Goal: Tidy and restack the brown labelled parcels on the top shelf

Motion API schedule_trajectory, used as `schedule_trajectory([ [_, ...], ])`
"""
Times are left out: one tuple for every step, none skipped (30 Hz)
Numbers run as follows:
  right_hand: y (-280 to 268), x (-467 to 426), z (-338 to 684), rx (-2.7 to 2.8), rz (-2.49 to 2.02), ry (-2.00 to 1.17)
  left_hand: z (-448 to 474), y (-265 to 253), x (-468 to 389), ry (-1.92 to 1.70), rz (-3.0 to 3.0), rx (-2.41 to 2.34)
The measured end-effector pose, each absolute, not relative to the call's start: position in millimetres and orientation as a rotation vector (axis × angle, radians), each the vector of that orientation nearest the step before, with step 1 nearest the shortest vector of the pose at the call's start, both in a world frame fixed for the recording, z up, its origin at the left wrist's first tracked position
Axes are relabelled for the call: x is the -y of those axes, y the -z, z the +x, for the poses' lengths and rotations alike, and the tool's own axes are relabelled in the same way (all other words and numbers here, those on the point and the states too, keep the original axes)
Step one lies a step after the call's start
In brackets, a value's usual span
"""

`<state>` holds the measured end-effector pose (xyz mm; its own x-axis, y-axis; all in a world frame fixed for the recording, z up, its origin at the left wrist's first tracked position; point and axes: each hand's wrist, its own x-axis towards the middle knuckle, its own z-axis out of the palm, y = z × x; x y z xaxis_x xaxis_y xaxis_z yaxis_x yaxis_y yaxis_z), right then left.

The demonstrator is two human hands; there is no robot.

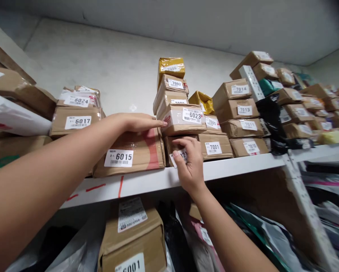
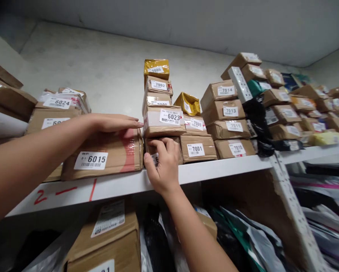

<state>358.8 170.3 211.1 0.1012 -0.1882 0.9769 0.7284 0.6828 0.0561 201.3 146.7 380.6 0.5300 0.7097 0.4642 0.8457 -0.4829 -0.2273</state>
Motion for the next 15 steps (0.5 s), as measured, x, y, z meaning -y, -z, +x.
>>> schedule_trajectory([
  [-208.0,-169.0,359.7,1.293,-0.447,0.709,201.4,-378.2,-144.9,0.434,-2.365,1.243],
  [-201.9,-166.7,362.4,1.267,-0.370,0.706,202.1,-375.5,-141.9,0.434,-2.363,1.209],
  [-192.2,-163.5,367.4,1.239,-0.297,0.725,202.5,-372.0,-137.5,0.444,-2.325,1.173],
  [-179.0,-159.3,374.7,1.224,-0.248,0.762,201.8,-367.6,-131.4,0.459,-2.250,1.144],
  [-162.7,-154.7,384.2,1.221,-0.260,0.811,199.3,-362.0,-124.0,0.477,-2.155,1.125],
  [-144.0,-150.2,395.6,1.297,-0.328,0.884,194.6,-354.9,-116.1,0.483,-2.064,1.117],
  [-124.1,-146.7,408.1,1.403,-0.486,0.888,187.8,-346.4,-108.4,0.467,-1.985,1.126],
  [-104.2,-145.0,421.1,1.510,-0.728,0.822,179.1,-336.8,-101.9,0.436,-1.924,1.133],
  [-85.5,-145.3,433.6,1.608,-0.984,0.727,169.1,-326.7,-97.5,0.385,-1.911,1.153],
  [-69.1,-147.9,444.8,1.643,-1.173,0.662,158.5,-316.9,-95.4,0.322,-1.905,1.188],
  [-55.5,-152.1,454.2,1.661,-1.316,0.626,148.0,-308.2,-95.6,0.275,-1.892,1.197],
  [-45.4,-157.4,461.6,1.681,-1.426,0.607,138.2,-301.2,-97.7,0.251,-1.878,1.186],
  [-38.6,-162.5,467.1,1.685,-1.504,0.598,129.5,-296.5,-101.2,0.260,-1.871,1.154],
  [-35.1,-166.4,471.3,1.679,-1.547,0.598,122.2,-294.0,-105.2,0.286,-1.879,1.108],
  [-34.4,-168.0,474.8,1.669,-1.553,0.601,116.4,-293.5,-109.1,0.320,-1.900,1.057],
])
